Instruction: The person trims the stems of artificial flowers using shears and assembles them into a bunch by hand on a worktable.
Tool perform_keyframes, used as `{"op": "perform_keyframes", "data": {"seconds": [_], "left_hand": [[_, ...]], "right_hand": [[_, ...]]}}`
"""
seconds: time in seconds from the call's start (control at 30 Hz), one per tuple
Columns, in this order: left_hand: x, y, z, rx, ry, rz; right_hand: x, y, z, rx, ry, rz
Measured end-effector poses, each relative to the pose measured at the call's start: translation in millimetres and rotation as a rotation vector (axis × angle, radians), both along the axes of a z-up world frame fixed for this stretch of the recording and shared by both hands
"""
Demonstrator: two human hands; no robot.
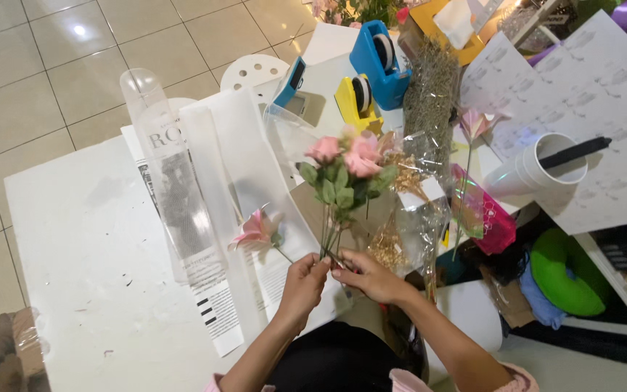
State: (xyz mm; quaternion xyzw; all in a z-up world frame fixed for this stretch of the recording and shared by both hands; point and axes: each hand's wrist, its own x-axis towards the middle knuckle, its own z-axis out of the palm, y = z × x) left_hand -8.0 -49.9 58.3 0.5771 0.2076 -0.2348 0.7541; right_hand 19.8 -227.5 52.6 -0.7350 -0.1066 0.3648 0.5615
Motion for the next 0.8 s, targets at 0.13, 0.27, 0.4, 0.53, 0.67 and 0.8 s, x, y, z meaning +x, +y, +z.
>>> {"op": "perform_keyframes", "data": {"seconds": [0.13, 0.27, 0.4, 0.53, 0.67, 0.8], "left_hand": [[6.2, -19.1, -27.1, 0.014, -0.01, 0.031], [21.2, -55.5, -55.0, 0.04, -0.054, 0.322], [38.8, -66.7, -88.4, 0.078, -0.091, 0.368], [51.7, -72.0, -116.1, 0.166, -0.158, 0.449], [55.3, -72.3, -126.6, 0.233, -0.147, 0.484], [62.7, -67.6, -129.5, 0.289, -0.154, 0.516]], "right_hand": [[0.2, 1.1, -36.4, 0.192, 0.145, -0.229], [15.3, 27.5, -28.3, -0.249, -0.199, -0.417], [31.2, 35.3, -55.0, -0.282, -0.443, -0.482], [37.2, 36.1, -43.8, -0.464, -0.434, -0.443], [39.1, 41.2, -31.9, -0.571, -0.319, -0.421], [46.6, 51.0, -14.9, -0.637, -0.292, -0.414]]}}
